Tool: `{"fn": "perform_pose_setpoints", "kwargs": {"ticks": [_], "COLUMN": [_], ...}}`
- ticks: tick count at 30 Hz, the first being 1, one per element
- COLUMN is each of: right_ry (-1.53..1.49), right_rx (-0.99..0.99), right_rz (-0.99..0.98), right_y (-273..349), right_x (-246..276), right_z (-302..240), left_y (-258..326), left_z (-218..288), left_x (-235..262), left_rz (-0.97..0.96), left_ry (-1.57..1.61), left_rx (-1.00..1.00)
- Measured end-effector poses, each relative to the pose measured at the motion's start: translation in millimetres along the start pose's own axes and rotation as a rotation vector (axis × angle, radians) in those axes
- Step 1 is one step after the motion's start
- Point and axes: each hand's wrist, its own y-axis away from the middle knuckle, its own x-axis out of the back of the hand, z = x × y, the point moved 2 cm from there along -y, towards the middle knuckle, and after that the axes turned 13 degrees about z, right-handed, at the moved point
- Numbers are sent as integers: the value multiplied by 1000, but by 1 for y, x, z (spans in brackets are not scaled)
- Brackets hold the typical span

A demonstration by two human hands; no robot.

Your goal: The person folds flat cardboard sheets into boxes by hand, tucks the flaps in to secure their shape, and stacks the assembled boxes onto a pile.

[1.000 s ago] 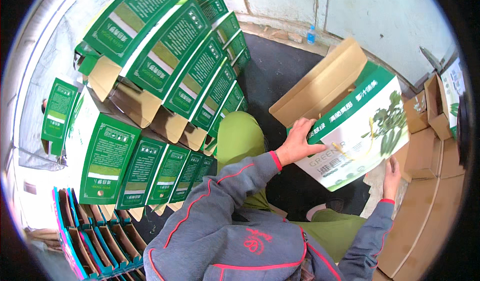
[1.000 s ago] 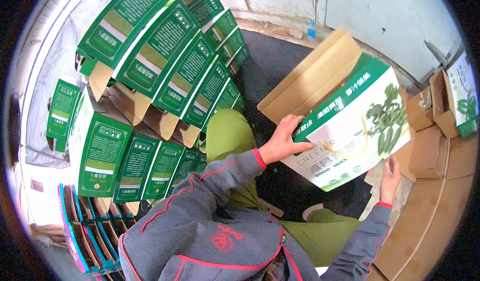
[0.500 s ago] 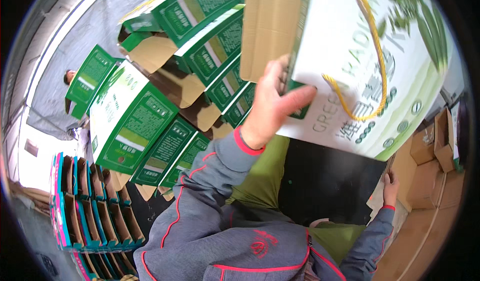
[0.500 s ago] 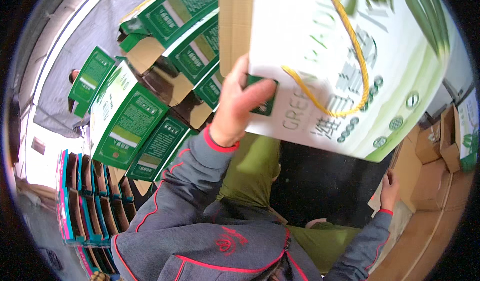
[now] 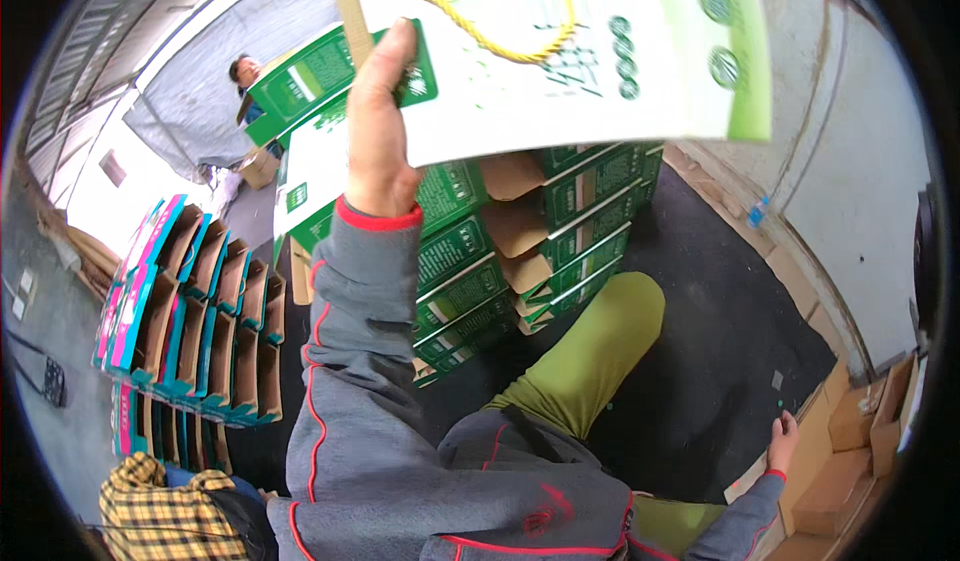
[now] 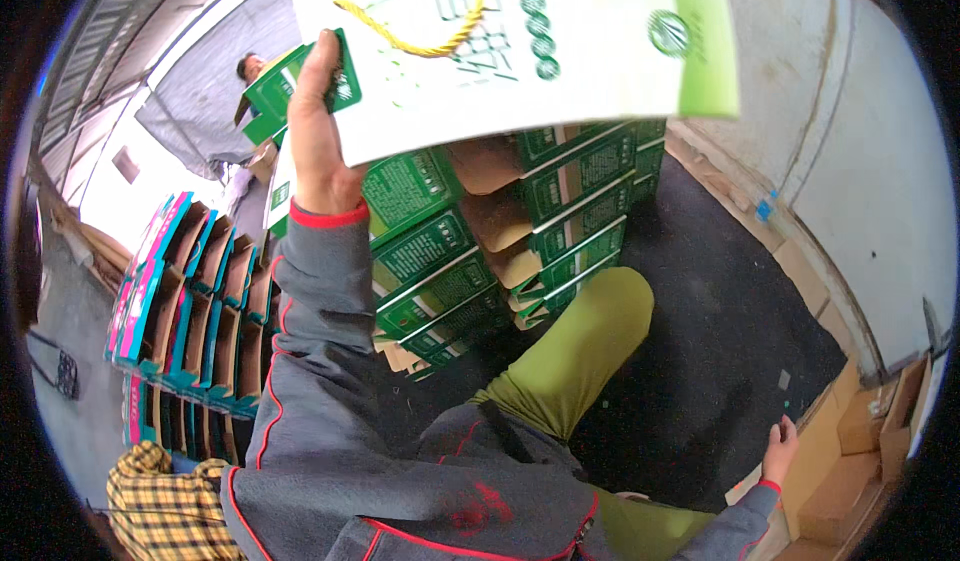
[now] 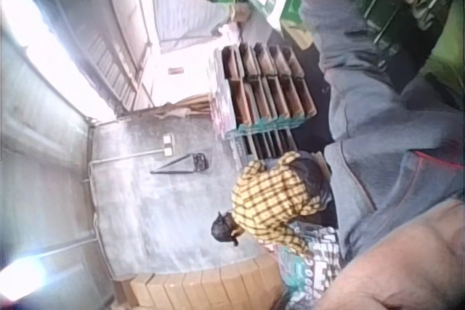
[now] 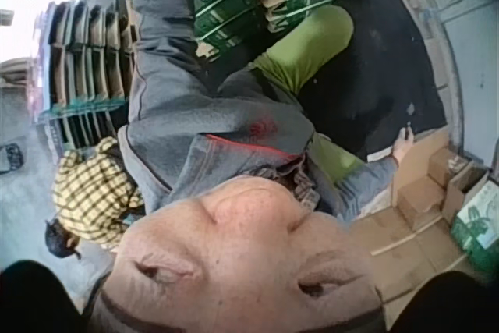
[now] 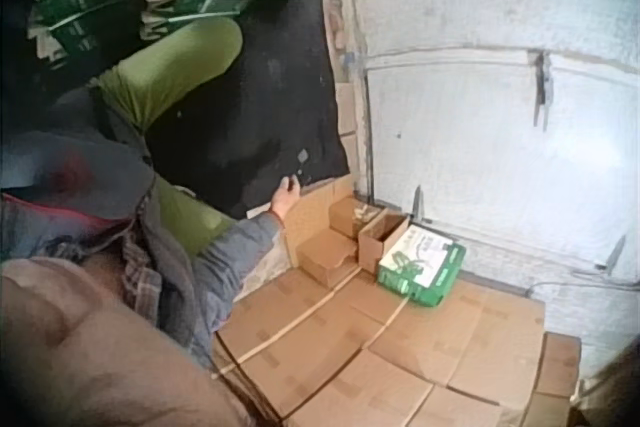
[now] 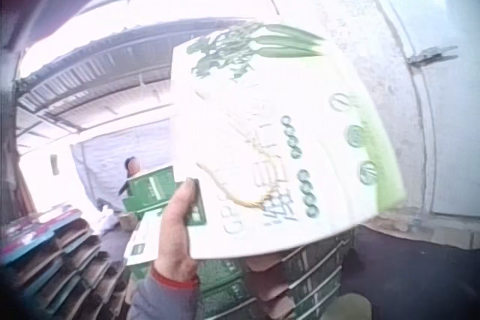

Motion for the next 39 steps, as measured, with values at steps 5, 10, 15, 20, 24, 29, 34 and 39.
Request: {"fn": "perform_pose_setpoints", "kwargs": {"ticks": [5,10,15,20,24,29,34,39], "right_ry": [75,75,58,17,121,70,-9,36], "right_rx": [-90,-77,-56,-136,-54,-74,-174,-196], "right_rz": [-48,-69,-69,-129,-165,-161,-154,-169], "right_y": [4,-2,-4,-7,-9,-3,-1,-1], "right_x": [0,-13,-18,-30,-26,-28,-30,-30], "right_z": [-19,-5,20,20,33,17,20,19], "left_y": [-40,-71,-72,-84,-93,-89,-85,-43], "left_z": [59,115,125,133,127,134,148,142], "left_x": [73,153,197,258,270,277,290,217], "left_rz": [16,161,348,456,464,426,790,749], "left_ry": [36,-71,-128,-243,-309,-407,-698,-834], "left_rx": [-55,16,46,108,162,257,181,-595]}}
